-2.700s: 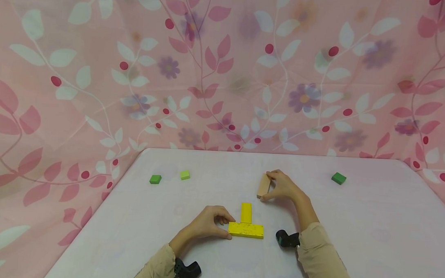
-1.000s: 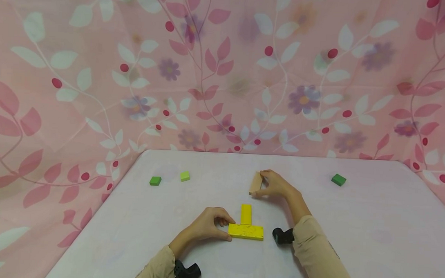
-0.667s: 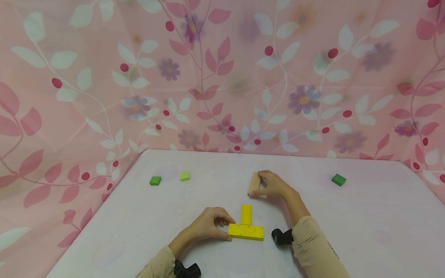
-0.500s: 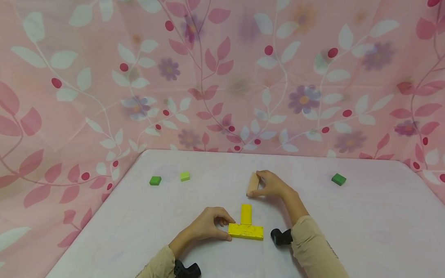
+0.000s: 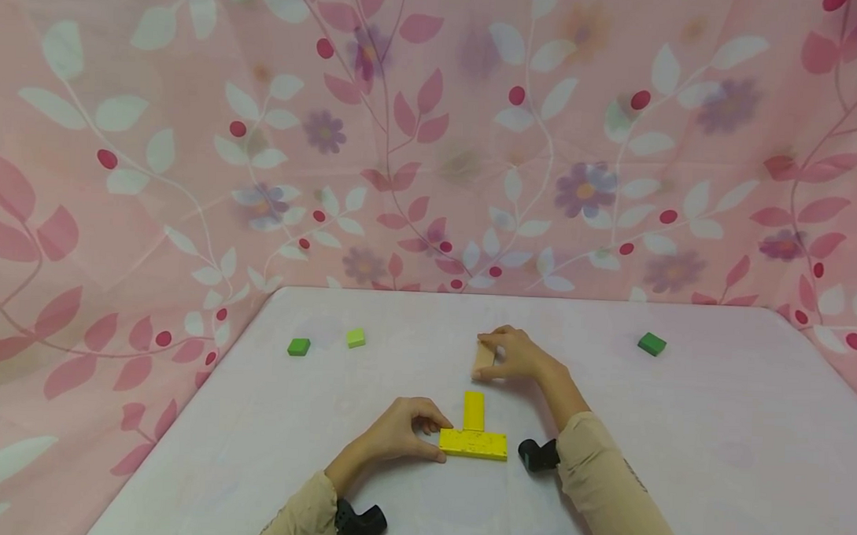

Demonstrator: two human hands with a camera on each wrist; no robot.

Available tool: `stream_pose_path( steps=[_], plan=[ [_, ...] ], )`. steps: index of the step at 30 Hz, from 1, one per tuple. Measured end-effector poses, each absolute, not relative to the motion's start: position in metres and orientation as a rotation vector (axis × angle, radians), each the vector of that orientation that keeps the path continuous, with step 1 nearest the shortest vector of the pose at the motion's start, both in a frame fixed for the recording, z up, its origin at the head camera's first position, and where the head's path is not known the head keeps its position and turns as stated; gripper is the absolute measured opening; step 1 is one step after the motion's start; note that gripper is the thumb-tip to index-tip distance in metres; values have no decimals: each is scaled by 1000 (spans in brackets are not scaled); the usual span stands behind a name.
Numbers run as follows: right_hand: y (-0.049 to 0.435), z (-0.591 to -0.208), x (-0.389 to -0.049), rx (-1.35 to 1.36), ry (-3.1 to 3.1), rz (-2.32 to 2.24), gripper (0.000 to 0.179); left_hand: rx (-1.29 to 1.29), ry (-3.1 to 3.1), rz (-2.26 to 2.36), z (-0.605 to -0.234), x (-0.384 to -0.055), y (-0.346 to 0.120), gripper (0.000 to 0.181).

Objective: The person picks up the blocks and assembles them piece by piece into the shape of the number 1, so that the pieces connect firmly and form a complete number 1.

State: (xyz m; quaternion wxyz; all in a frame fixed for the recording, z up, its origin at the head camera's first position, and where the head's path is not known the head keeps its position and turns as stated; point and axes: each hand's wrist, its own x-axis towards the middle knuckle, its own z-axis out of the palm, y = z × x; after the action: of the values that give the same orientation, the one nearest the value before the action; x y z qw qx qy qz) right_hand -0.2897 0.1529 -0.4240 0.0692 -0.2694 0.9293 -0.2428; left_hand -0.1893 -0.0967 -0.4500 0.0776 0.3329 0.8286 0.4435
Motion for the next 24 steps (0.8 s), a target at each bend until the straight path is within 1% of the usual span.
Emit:
stream_pose_path(
  steps=[6,10,13,19,24],
  plan=[
    [153,-424,-292,-873,2773,-723,67,1004,2484,1329,-450,-189,-97,34],
    [155,-422,-292,-904,2735,-759,65,1004,2483,1327,-449,-190,-97,34],
    [156,-420,-290,-891,2710,-797,69,1006,2483,1328,-449,-190,-97,34],
    [158,-419,-288,-753,2705,-831,86,1000,2478,1334,-448,-190,-97,34],
    [158,-420,-289,-701,2710,-845,91,990,2478,1341,-449,-190,-97,34]
  ],
)
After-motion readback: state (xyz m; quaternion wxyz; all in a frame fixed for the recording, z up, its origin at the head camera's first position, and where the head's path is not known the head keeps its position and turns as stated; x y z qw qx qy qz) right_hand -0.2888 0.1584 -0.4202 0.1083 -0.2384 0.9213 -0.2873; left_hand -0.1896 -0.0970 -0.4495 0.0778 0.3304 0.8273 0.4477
